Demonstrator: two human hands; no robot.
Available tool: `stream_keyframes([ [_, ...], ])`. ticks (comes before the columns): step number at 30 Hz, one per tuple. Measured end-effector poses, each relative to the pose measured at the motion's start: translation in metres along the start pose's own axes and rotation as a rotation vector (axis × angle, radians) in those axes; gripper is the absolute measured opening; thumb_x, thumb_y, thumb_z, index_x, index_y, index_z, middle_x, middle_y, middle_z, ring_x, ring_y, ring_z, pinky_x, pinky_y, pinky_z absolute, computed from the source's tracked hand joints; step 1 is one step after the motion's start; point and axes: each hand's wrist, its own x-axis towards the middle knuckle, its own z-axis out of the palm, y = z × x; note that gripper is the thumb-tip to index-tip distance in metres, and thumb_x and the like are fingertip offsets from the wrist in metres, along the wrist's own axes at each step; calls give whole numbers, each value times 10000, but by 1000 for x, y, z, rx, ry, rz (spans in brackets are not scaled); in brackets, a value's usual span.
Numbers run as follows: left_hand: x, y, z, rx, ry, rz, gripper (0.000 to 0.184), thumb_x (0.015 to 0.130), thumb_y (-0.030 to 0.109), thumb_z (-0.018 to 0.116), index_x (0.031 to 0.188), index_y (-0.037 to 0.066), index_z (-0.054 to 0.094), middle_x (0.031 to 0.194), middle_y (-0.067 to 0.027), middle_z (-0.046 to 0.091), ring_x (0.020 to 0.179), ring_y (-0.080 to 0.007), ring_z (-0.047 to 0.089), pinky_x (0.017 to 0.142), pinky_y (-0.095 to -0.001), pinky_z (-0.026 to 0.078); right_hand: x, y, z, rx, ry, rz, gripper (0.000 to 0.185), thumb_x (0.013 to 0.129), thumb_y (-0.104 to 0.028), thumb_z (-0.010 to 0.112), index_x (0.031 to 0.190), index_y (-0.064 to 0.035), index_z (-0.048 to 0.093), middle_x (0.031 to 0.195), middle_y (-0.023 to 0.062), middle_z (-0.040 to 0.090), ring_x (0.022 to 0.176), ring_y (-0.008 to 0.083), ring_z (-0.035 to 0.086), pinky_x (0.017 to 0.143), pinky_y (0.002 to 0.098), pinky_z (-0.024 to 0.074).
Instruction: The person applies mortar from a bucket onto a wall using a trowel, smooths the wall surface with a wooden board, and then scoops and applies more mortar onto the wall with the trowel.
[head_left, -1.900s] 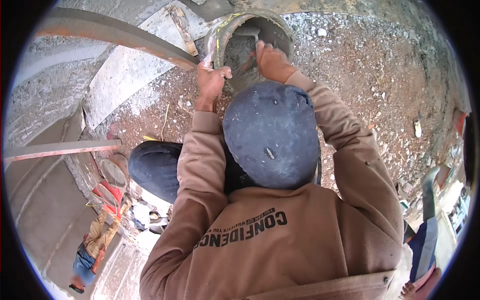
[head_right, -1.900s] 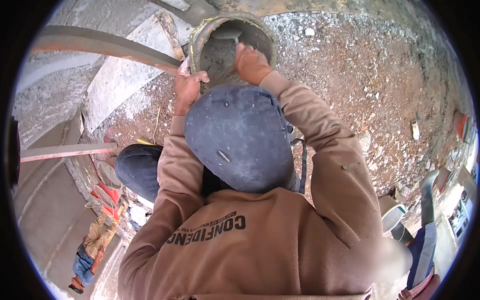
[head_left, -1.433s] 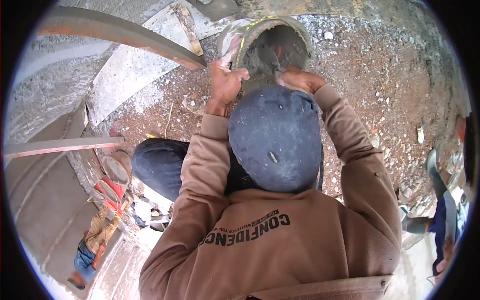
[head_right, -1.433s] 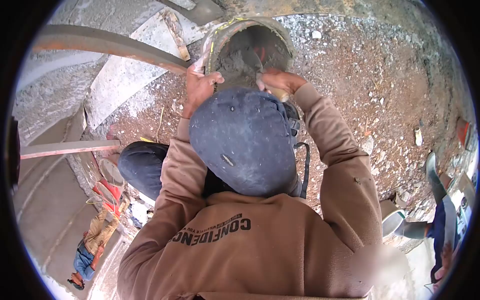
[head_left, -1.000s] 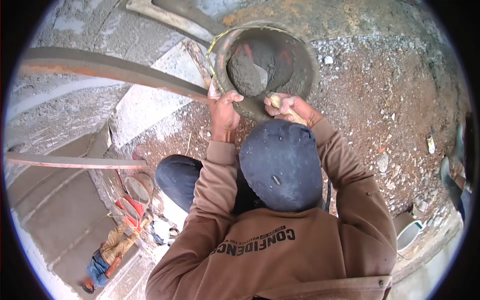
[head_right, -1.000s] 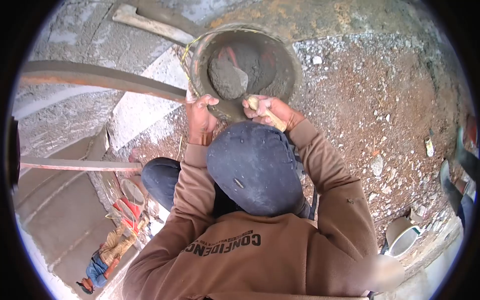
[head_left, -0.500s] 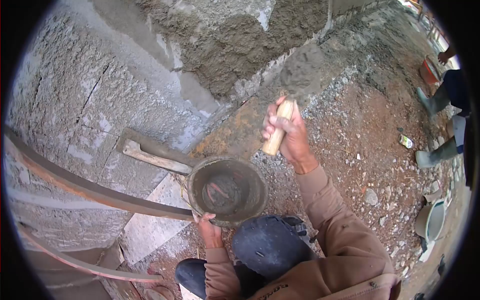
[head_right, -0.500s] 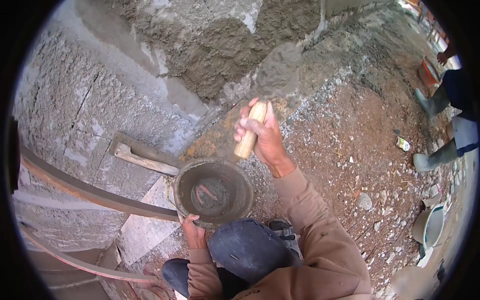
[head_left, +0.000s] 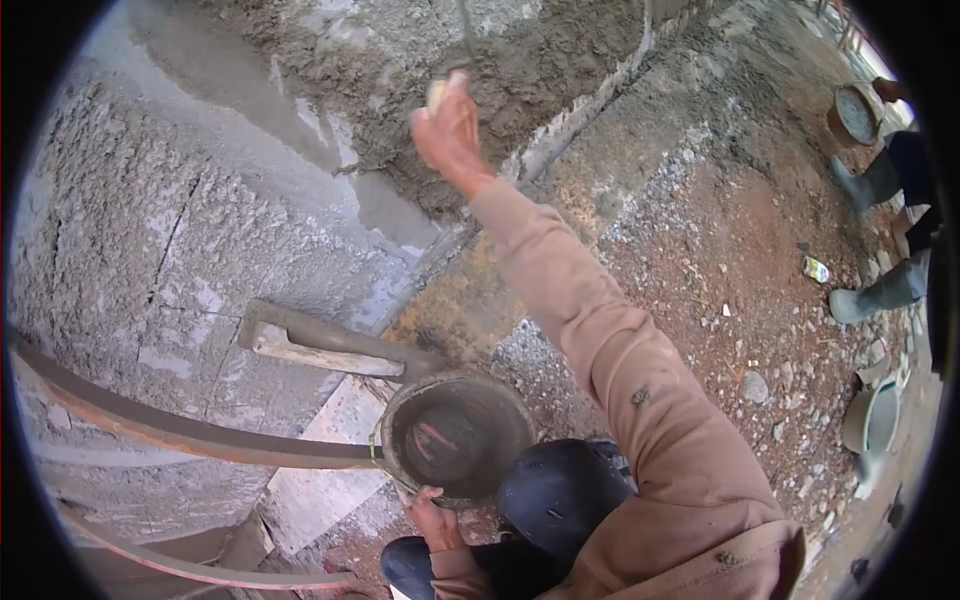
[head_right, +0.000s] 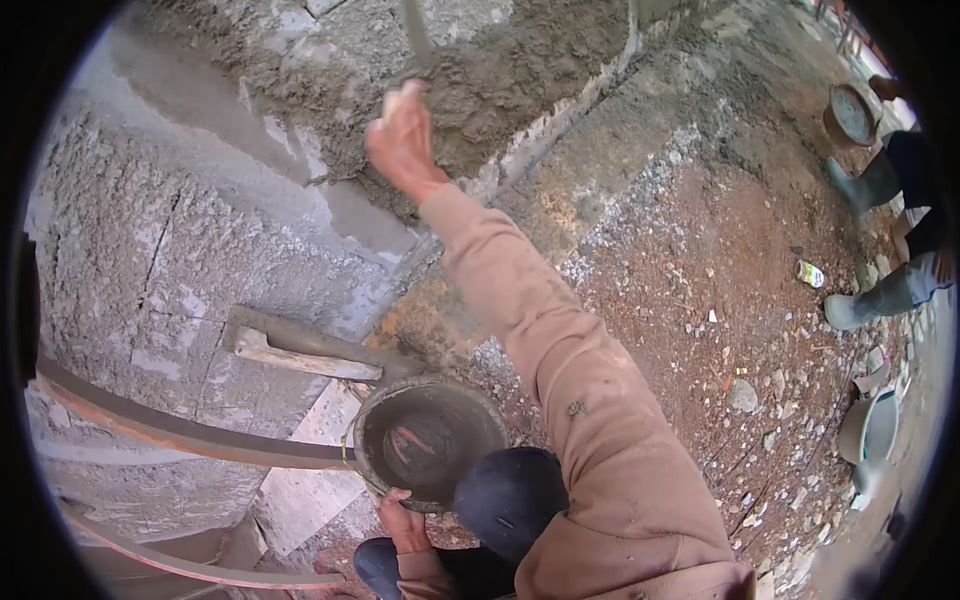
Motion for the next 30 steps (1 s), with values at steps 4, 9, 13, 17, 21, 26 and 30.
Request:
stream_keyframes([
  [4,1,-15,-31,180,197,-127,289,525,-55,515,807,-12,565,893,-104,584,796,-258,592,780,-359,523,-100,-94,-20,150,-186,-36,493,773,-17,544,1211,32,323,868,277,527,819,466,563,719,523,434],
  [9,-63,64,-16,243,293,-405,394,486,-11,567,879,1,584,962,-92,596,849,-265,577,769,-368,505,-239,3,-141,-490,-597,277,438,758,-39,566,1171,-1,427,996,264,566,932,469,573,787,525,458],
  [13,-122,168,2,119,125,-412,276,511,30,570,784,14,603,952,-118,603,867,-278,593,790,-382,523,-375,-39,-393,-1189,-1052,1135,408,765,-216,654,1130,-36,618,1111,232,656,1073,375,628,877,448,524],
  [17,-163,254,-42,797,-170,-169,371,548,-8,590,916,-11,638,1052,-136,622,931,-286,604,823,-390,525,-467,-251,-625,-1534,-1522,1404,358,836,-258,599,1135,-80,684,1139,131,682,1090,288,647,895,404,531],
  [21,-220,359,44,541,46,-246,474,555,-36,604,1029,-33,617,1110,-143,612,949,-285,601,830,-384,515,-483,-484,-716,-1388,-1584,1629,329,864,-258,550,1100,-84,701,1103,122,695,1064,274,658,868,397,540],
  [26,-298,478,139,673,-146,-202,567,539,-26,594,1102,-87,583,1089,-161,611,907,-269,605,756,-361,507,-482,-644,-726,-1012,-916,2015,312,851,-192,575,1080,-14,691,1014,167,708,963,279,692,810,393,556],
  [30,-328,507,182,853,-198,-128,595,517,-62,571,1111,-102,581,1086,-149,620,866,-263,617,699,-374,519,-523,-668,-726,-824,-204,1912,286,876,-218,569,929,41,678,769,185,674,663,254,655,553,391,499],
])
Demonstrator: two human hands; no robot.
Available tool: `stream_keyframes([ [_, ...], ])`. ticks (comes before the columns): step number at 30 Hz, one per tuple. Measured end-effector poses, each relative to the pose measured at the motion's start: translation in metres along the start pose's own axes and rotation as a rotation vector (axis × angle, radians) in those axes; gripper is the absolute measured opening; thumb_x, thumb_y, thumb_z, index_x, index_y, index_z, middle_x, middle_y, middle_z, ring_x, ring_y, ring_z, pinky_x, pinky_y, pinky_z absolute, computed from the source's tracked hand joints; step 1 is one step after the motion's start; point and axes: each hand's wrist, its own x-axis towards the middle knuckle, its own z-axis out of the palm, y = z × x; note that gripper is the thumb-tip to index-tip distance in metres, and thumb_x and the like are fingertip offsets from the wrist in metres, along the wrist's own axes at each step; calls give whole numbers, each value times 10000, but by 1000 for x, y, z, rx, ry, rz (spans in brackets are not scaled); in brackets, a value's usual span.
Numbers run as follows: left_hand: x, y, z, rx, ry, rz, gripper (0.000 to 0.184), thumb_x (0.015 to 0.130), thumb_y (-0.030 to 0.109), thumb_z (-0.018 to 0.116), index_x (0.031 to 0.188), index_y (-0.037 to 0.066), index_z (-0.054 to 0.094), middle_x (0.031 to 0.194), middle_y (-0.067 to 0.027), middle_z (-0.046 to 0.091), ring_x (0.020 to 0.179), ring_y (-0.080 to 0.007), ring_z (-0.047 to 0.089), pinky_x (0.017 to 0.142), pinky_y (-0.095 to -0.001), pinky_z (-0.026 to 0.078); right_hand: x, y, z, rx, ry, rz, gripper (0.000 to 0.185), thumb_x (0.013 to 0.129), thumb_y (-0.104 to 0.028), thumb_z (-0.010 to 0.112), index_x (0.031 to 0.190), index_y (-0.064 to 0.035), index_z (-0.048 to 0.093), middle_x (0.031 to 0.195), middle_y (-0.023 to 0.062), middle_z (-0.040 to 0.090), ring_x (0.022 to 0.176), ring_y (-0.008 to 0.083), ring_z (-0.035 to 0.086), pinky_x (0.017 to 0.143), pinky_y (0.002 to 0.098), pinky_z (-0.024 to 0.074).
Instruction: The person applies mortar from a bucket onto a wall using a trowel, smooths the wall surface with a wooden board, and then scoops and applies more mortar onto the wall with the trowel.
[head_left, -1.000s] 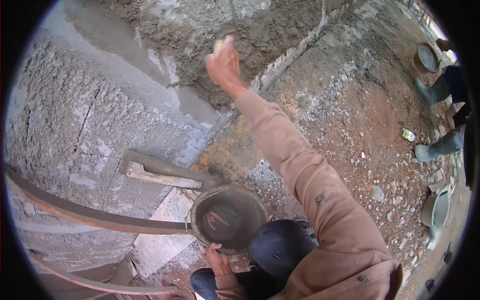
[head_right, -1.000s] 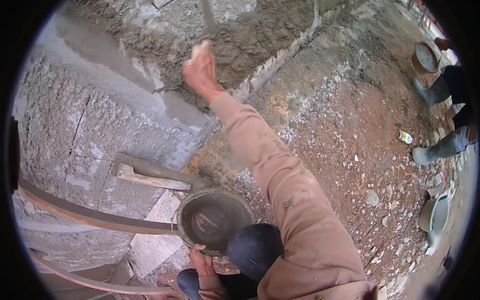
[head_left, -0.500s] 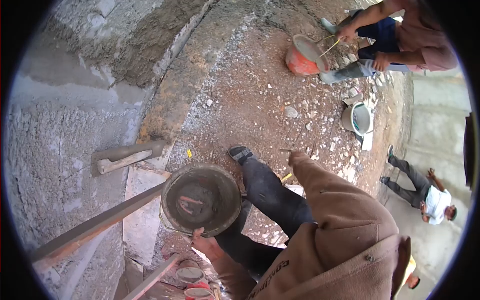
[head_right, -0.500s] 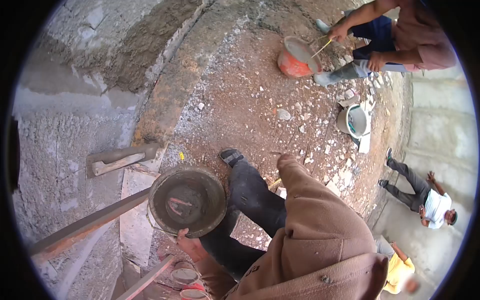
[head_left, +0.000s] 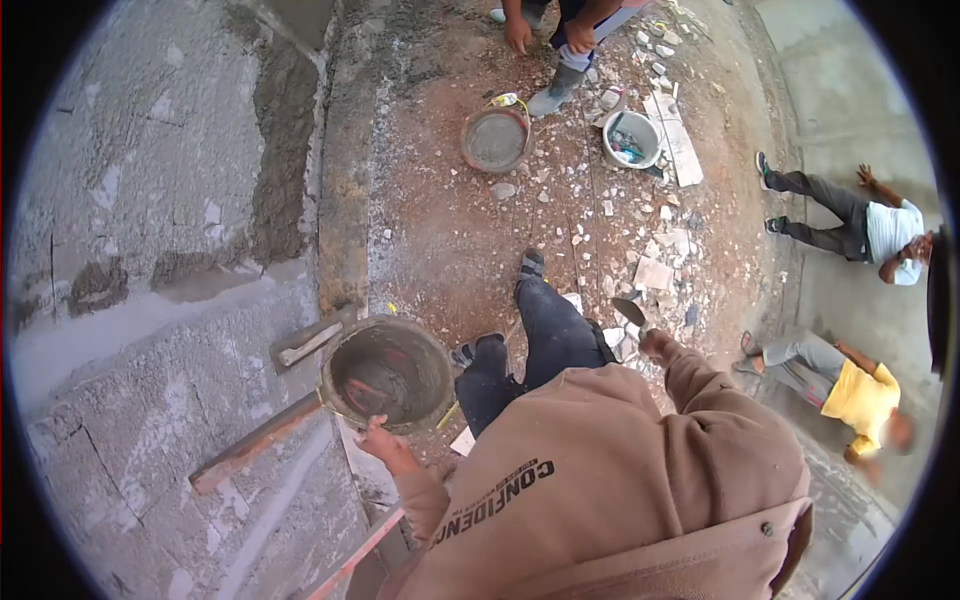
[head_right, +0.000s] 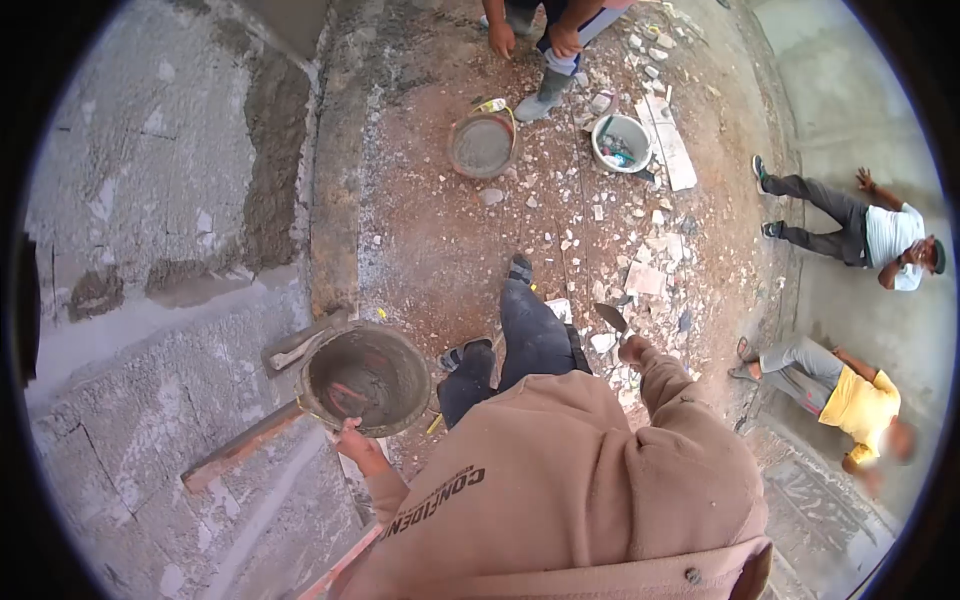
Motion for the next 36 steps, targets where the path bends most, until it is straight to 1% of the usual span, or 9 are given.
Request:
stream_keyframes([
  [2,26,-31,11,-97,-6,334,592,521,-79,566,1112,-104,586,1079,-150,625,813,-252,623,654,-377,521,22,21,17,138,-32,-116,302,853,-217,554,949,45,670,778,185,679,651,265,645,527,404,490],
  [4,53,-38,35,-60,27,241,588,532,-95,563,1119,-102,587,1046,-148,628,761,-236,613,636,-369,517,69,41,34,-65,46,-472,311,832,-242,563,868,45,676,762,177,676,697,277,649,595,435,498],
  [10,40,-10,156,21,121,131,368,584,-61,587,948,-78,539,881,-88,604,643,-197,555,473,-338,417,105,5,2,337,73,-436,284,795,-208,517,786,35,664,687,161,651,592,266,622,524,412,475],
  [12,-42,46,220,29,76,27,347,573,-44,586,913,-75,526,886,-115,598,650,-205,554,483,-349,424,94,-6,-25,748,12,-138,280,777,-198,519,774,49,653,692,169,657,643,277,635,572,417,485],
  [16,-41,48,329,-35,-23,63,382,580,-37,590,933,-108,461,900,-146,587,661,-208,555,493,-360,425,26,-37,-106,717,65,-74,260,773,-165,505,772,63,630,690,222,630,664,292,670,498,409,514],
  [18,-25,38,395,-139,59,75,308,638,-72,591,906,-23,447,665,-97,546,482,-177,516,379,-332,358,34,-33,-120,651,37,-97,252,777,-166,510,767,56,627,685,214,626,655,286,664,493,405,509],
  [22,-31,53,509,-196,-136,78,454,737,-56,589,1126,-117,364,745,-116,572,551,-158,546,457,-330,448,67,-28,-143,533,46,-109,236,783,-168,519,758,42,622,675,198,617,636,274,652,483,399,501],
  [27,-26,58,650,-231,-362,219,642,789,6,638,1310,-166,304,1185,-224,571,1083,-271,566,966,-371,432,109,-87,-232,447,32,-127,219,792,-171,530,746,25,616,662,179,607,613,259,637,470,391,490],
  [36,-141,191,766,-11,-347,464,570,688,24,605,1234,-78,476,1093,-260,612,1087,-386,598,916,-413,462,185,-247,-420,279,16,-331,195,807,-176,549,725,-7,605,639,144,588,571,232,610,448,377,471],
])
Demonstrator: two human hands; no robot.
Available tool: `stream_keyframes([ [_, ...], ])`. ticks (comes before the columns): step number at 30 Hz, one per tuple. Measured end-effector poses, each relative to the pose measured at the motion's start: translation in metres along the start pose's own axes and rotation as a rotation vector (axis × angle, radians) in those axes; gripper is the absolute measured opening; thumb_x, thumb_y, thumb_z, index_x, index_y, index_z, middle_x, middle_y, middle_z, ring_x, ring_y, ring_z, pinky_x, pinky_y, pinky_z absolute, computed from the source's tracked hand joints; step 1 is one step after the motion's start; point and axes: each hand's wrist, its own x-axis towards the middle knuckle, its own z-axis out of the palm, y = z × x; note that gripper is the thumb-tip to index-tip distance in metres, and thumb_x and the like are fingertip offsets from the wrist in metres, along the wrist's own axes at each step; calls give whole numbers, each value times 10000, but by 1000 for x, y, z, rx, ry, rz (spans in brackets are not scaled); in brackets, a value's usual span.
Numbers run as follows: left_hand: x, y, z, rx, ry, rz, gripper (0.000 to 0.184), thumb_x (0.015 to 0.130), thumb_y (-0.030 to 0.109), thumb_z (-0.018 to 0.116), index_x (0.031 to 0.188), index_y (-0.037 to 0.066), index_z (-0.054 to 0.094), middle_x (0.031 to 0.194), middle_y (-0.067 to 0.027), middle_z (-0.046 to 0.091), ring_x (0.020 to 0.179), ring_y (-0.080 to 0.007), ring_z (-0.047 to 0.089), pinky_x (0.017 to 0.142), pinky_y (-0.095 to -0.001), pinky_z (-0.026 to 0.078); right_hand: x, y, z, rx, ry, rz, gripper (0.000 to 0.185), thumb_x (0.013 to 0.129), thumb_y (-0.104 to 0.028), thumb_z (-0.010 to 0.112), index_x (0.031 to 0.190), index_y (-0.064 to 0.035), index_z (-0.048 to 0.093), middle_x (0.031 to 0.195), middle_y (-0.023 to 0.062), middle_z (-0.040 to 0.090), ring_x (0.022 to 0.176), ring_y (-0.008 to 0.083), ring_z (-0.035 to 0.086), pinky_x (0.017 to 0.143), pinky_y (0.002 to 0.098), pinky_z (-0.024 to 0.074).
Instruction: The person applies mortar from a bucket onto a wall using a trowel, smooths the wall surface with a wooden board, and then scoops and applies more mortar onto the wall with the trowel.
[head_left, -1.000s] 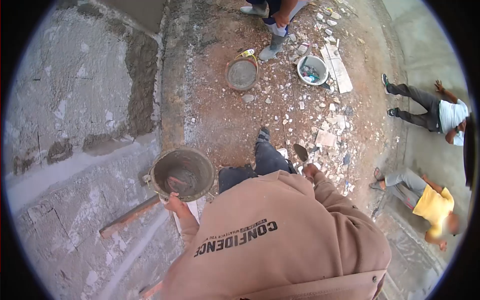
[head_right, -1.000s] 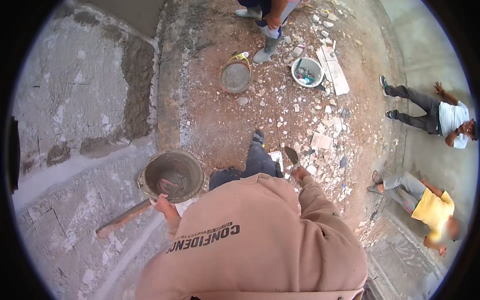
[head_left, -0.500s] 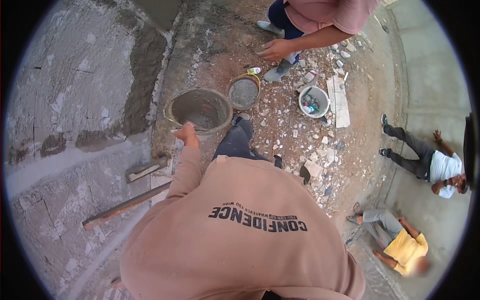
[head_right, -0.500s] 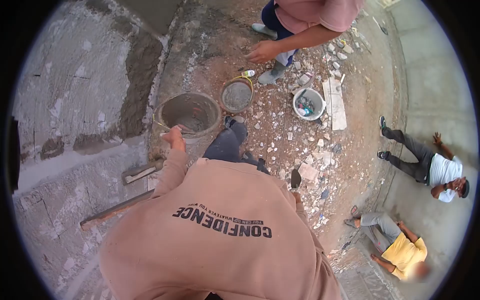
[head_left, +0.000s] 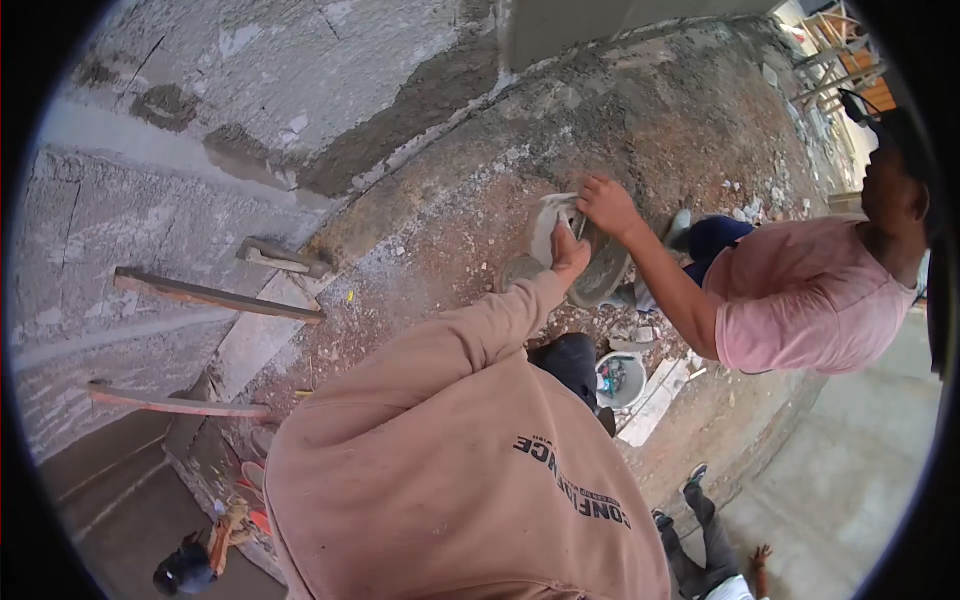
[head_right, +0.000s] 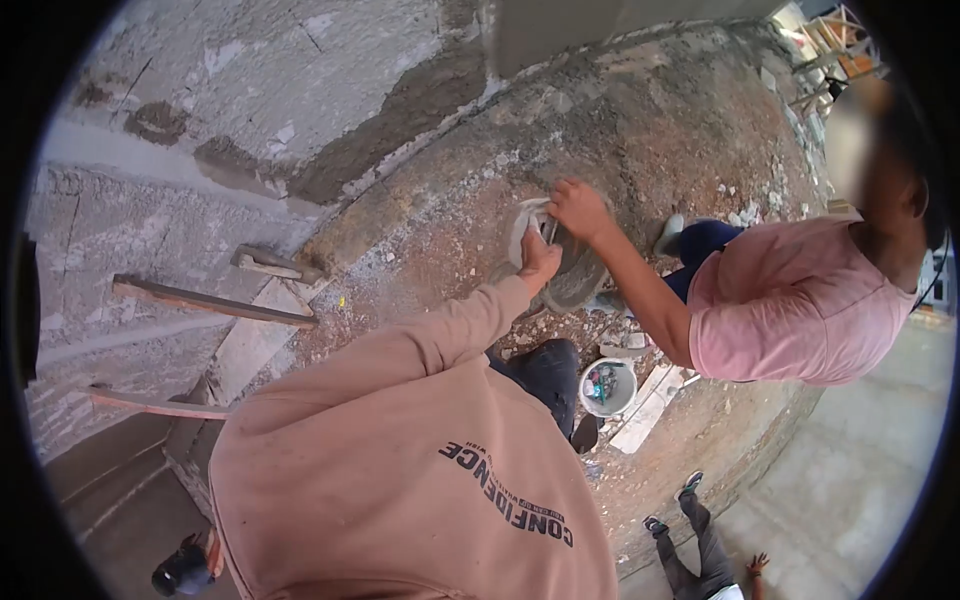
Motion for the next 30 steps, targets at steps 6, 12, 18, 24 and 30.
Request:
stream_keyframes([
  [6,23,57,43,145,-150,89,905,673,137,759,1429,-61,303,1432,-298,377,1365,-420,346,1140,-424,298,107,-74,-67,-286,-194,-118,187,817,-179,563,710,-29,598,624,121,575,543,214,592,433,367,458],
  [12,9,9,18,152,-147,71,859,735,204,776,1454,16,347,1477,-268,352,1382,-398,332,1155,-404,279,210,-112,-149,-593,-332,-153,186,827,-182,576,696,-50,591,609,98,562,515,196,574,418,357,445],
  [18,-157,-280,-66,207,252,-701,551,796,250,711,1190,-99,549,1183,-296,608,1101,-391,606,937,-438,489,306,-178,-171,-654,-432,-46,145,802,-153,634,739,-29,594,636,82,570,515,186,570,427,357,467],
  [24,-329,-311,-112,88,713,-794,316,826,211,624,1091,40,641,1010,-177,686,931,-323,660,792,-426,524,266,-319,-87,-800,-376,-115,80,890,-169,548,863,-106,589,593,24,515,468,164,521,397,342,432],
  [30,-292,-382,-44,-199,695,-815,272,834,146,630,1088,51,647,952,-192,676,842,-285,677,728,-411,534,243,-385,-23,-730,-508,-241,147,876,-188,659,906,-84,560,645,18,527,463,144,510,415,307,426],
])
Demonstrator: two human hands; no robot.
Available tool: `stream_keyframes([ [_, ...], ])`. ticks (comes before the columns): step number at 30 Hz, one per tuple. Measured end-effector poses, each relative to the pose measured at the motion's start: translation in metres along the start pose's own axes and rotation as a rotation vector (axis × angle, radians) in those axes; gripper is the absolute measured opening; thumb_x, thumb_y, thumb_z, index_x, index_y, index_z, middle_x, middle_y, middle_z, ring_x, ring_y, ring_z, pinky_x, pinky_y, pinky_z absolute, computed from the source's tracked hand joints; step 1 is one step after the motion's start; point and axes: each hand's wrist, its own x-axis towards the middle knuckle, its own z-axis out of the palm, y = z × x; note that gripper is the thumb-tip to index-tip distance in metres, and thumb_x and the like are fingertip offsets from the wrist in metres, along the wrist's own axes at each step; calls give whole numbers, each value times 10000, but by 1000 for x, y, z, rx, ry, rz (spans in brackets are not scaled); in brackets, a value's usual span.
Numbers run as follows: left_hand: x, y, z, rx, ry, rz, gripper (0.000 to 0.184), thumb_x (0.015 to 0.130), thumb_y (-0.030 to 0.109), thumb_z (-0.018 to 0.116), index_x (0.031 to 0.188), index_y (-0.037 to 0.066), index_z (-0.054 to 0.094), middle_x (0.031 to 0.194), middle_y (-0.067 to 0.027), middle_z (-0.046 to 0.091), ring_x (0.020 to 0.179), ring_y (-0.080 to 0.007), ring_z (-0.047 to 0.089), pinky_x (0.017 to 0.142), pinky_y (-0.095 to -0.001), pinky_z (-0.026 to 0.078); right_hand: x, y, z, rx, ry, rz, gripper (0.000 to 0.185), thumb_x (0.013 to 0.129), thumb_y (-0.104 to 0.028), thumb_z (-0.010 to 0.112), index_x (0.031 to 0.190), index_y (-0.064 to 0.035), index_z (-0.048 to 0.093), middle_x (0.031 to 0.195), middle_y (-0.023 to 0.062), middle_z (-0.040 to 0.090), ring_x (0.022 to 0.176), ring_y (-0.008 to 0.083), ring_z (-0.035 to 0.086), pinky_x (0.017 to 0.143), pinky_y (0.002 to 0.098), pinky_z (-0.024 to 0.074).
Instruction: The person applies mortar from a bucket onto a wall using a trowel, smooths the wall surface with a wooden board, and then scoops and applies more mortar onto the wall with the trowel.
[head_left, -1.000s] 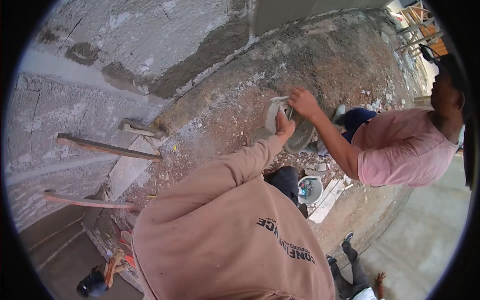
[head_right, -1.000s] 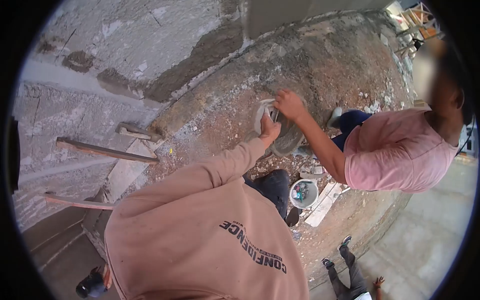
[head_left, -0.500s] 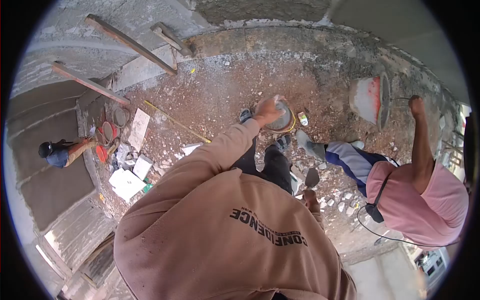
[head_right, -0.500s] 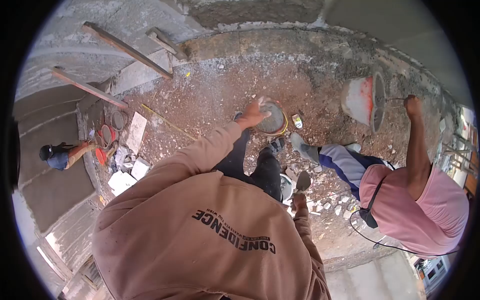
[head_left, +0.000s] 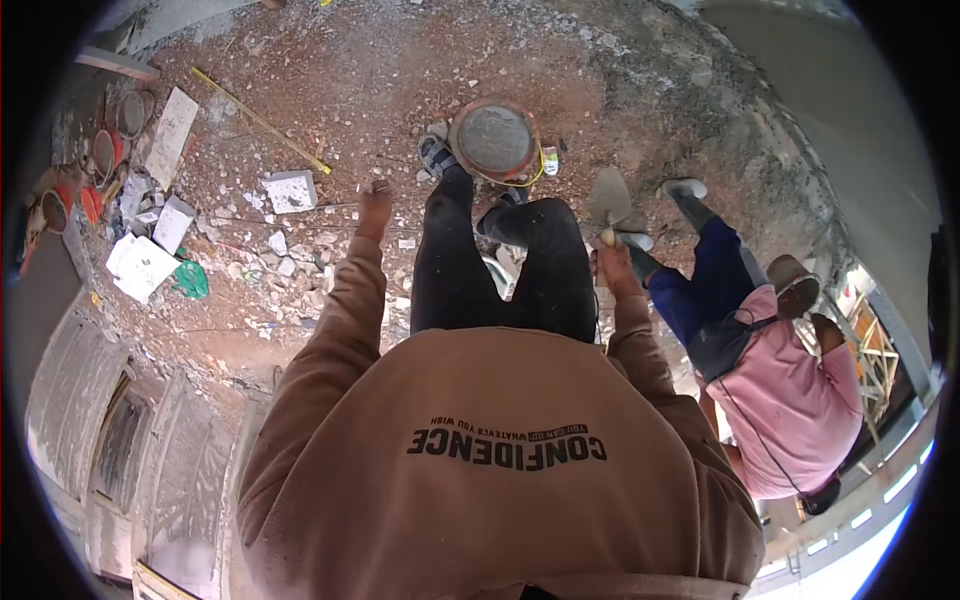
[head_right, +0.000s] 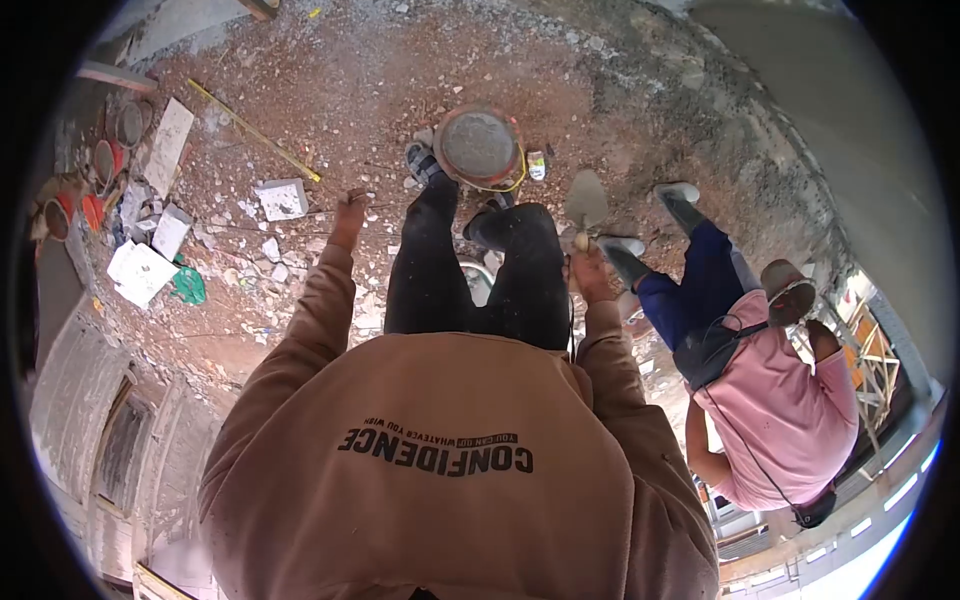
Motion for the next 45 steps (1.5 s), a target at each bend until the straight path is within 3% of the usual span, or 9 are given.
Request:
stream_keyframes([
  [4,0,30,122,-495,-262,87,290,883,141,585,1132,-7,569,939,-203,640,836,-289,662,744,-418,533,-11,-81,15,72,-56,86,176,857,-186,682,882,-83,541,661,26,524,478,147,521,414,304,428],
  [7,4,74,186,284,-503,125,483,908,249,599,1311,4,495,1190,-218,615,1086,-339,615,939,-380,482,13,-103,13,141,-74,132,190,851,-178,686,901,-90,526,667,31,507,472,159,514,419,308,437],
  [13,36,45,329,441,-680,-217,670,860,357,632,1417,68,396,1283,-247,560,1212,-385,533,1031,-521,392,114,-98,-27,-13,-59,64,178,835,-127,648,910,-56,504,647,48,496,424,171,503,389,314,443],
  [17,23,-8,411,541,-407,-23,655,820,409,641,1368,96,463,1173,-184,654,1182,-318,584,1131,-583,209,140,-132,-76,-113,-40,26,173,817,-125,629,883,-41,493,629,54,492,393,157,491,354,292,428],
  [21,26,23,432,386,-479,-150,441,814,458,666,996,56,681,905,-213,699,881,-401,674,808,-476,540,163,-157,-107,-133,-60,42,140,831,-105,606,874,-48,485,631,52,496,409,149,505,360,291,440],
  [34,82,160,377,453,-203,33,374,871,386,604,1023,57,697,955,-267,669,954,-475,620,829,-503,505,173,-140,-128,-4,-113,-16,157,871,-104,623,852,-58,474,621,28,477,402,117,483,349,278,430],
  [37,82,199,383,458,-179,-131,380,877,386,585,1037,57,689,964,-242,676,938,-482,617,829,-506,500,169,-143,-122,-195,-133,27,174,874,-149,621,903,-35,493,672,100,562,466,233,563,441,377,503],
  [43,197,184,391,429,-203,44,370,898,344,547,1001,12,675,957,-295,662,948,-484,626,855,-526,502,146,-149,-83,-977,1,-607,398,855,-250,619,1114,14,472,936,314,628,847,554,581,797,574,479],
  [45,235,175,366,496,-97,60,329,915,274,498,1041,15,657,1015,-279,660,952,-476,631,867,-516,508,149,-168,-59,-995,-42,-416,494,846,-243,619,1220,19,428,971,321,614,885,534,591,804,571,480],
])
